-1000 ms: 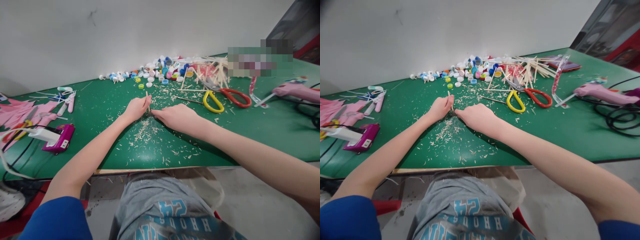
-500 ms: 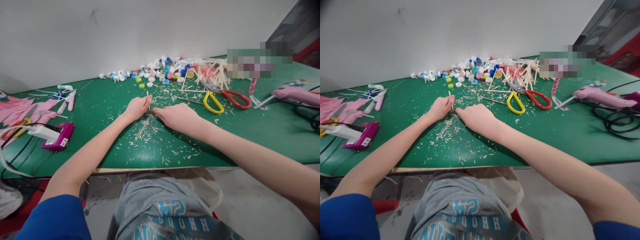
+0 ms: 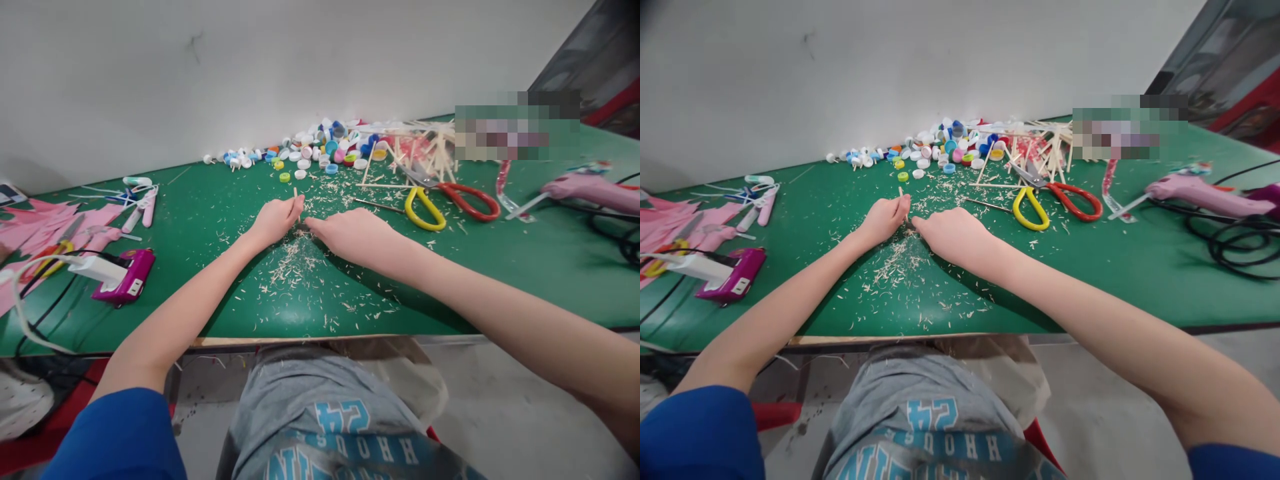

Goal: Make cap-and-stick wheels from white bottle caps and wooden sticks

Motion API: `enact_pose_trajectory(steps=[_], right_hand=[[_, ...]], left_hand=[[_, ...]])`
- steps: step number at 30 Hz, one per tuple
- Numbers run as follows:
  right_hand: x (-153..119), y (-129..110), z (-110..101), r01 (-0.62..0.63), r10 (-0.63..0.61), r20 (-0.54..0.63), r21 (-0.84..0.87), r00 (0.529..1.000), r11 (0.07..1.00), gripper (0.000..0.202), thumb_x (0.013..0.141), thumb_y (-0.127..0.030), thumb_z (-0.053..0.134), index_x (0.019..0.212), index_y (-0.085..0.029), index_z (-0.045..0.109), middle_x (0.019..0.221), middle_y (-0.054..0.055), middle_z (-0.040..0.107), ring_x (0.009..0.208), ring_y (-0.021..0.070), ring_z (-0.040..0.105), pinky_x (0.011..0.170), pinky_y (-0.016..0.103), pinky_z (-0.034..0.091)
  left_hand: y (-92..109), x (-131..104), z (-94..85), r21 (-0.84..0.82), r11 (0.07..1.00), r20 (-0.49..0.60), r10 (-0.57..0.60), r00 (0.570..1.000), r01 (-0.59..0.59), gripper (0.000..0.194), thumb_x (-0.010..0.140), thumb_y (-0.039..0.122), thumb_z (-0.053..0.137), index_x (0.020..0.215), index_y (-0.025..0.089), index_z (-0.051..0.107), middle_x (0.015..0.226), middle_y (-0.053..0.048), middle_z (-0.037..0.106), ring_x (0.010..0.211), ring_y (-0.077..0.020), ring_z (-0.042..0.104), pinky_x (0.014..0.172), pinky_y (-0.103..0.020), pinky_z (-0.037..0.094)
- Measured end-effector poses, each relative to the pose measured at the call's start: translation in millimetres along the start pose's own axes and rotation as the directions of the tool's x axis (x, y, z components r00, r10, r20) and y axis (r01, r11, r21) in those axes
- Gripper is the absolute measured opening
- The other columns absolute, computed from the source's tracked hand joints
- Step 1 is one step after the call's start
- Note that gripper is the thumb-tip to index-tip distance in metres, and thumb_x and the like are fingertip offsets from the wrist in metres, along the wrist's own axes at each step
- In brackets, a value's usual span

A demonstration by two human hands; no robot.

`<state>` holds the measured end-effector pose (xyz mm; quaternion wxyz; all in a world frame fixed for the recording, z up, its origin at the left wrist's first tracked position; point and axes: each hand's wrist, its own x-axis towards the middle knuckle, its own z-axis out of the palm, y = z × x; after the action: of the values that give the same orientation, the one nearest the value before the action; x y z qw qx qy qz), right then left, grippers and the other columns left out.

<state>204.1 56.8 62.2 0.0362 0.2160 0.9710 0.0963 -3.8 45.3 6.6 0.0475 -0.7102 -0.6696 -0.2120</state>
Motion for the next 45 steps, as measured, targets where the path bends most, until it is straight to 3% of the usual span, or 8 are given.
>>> enact_pose_trajectory(steps=[10, 14, 25, 29, 36, 42, 45], right_hand=[[0.3, 2.9, 12.3, 0.026, -0.026, -0.012, 0.040, 1.000, 0.999, 0.036, 0.106, -0.025, 0.030, 0.121, -0.018, 0.061, 0.080, 0.008, 0.070, 0.067, 0.0190, 0.062, 0.058, 0.032, 0.026], [-0.8, 5.9, 13.1, 0.006, -0.004, -0.030, 0.056, 1.000, 0.998, 0.037, 0.107, -0.029, 0.028, 0.125, -0.019, 0.059, 0.087, 0.008, 0.072, 0.068, 0.0178, 0.063, 0.057, 0.032, 0.024], [-0.2, 7.6, 18.0, 0.017, -0.014, -0.056, 0.051, 0.998, 0.999, 0.040, 0.108, -0.035, 0.025, 0.125, -0.022, 0.058, 0.090, 0.007, 0.072, 0.068, 0.0177, 0.061, 0.056, 0.032, 0.022], [0.2, 9.1, 17.3, -0.005, 0.009, -0.072, 0.052, 0.997, 0.999, 0.043, 0.108, -0.035, 0.022, 0.135, -0.023, 0.054, 0.095, 0.007, 0.073, 0.070, 0.0172, 0.061, 0.056, 0.032, 0.022], [-0.8, 4.5, 15.6, 0.029, -0.028, -0.036, 0.039, 0.999, 0.999, 0.038, 0.108, -0.032, 0.027, 0.125, -0.022, 0.060, 0.088, 0.006, 0.072, 0.067, 0.0171, 0.061, 0.055, 0.033, 0.019], [-1.3, 8.1, 12.5, -0.036, 0.039, -0.068, 0.045, 0.997, 0.998, 0.044, 0.107, -0.032, 0.025, 0.142, -0.024, 0.051, 0.096, 0.007, 0.072, 0.072, 0.0181, 0.062, 0.056, 0.032, 0.022], [-0.6, 8.2, 12.0, -0.023, 0.026, -0.058, 0.052, 0.998, 0.998, 0.044, 0.107, -0.033, 0.024, 0.135, -0.022, 0.056, 0.095, 0.008, 0.072, 0.072, 0.0182, 0.062, 0.058, 0.032, 0.024]], left_hand=[[-0.7, -1.5, -0.4, 0.031, 0.999, -0.015, 0.020, 1.000, -0.020, 0.078, 0.105, 0.059, 0.003, 0.077, 0.019, 0.064, 0.063, -0.006, 0.065, 0.056, -0.0175, 0.059, 0.058, -0.029, 0.036], [-1.4, -1.2, -0.3, 0.023, 0.999, -0.019, 0.035, 0.999, -0.035, 0.080, 0.104, 0.061, 0.001, 0.074, 0.019, 0.063, 0.061, -0.006, 0.064, 0.054, -0.0168, 0.057, 0.057, -0.029, 0.035], [-4.4, 0.9, 4.5, -0.017, 0.999, -0.042, 0.039, 0.998, -0.039, 0.075, 0.106, 0.060, 0.009, 0.076, 0.020, 0.064, 0.062, -0.005, 0.065, 0.053, -0.0158, 0.056, 0.055, -0.029, 0.033], [-4.4, 0.7, 4.7, -0.030, 0.998, -0.053, 0.047, 0.997, -0.049, 0.074, 0.106, 0.060, 0.009, 0.073, 0.020, 0.063, 0.061, -0.005, 0.065, 0.053, -0.0158, 0.055, 0.055, -0.029, 0.033], [-4.4, 1.0, 3.9, -0.051, 0.996, -0.078, 0.066, 0.995, -0.070, 0.076, 0.104, 0.064, 0.007, 0.067, 0.021, 0.058, 0.058, -0.005, 0.062, 0.051, -0.0153, 0.052, 0.054, -0.030, 0.031], [-7.0, 1.1, 4.4, -0.081, 0.993, -0.100, 0.082, 0.992, -0.090, 0.078, 0.102, 0.068, 0.008, 0.063, 0.021, 0.056, 0.054, -0.003, 0.059, 0.049, -0.0142, 0.050, 0.053, -0.030, 0.031], [-8.7, 1.4, 6.3, -0.095, 0.991, -0.114, 0.081, 0.990, -0.092, 0.080, 0.100, 0.072, 0.007, 0.062, 0.021, 0.056, 0.054, -0.003, 0.059, 0.048, -0.0142, 0.049, 0.053, -0.030, 0.030]])
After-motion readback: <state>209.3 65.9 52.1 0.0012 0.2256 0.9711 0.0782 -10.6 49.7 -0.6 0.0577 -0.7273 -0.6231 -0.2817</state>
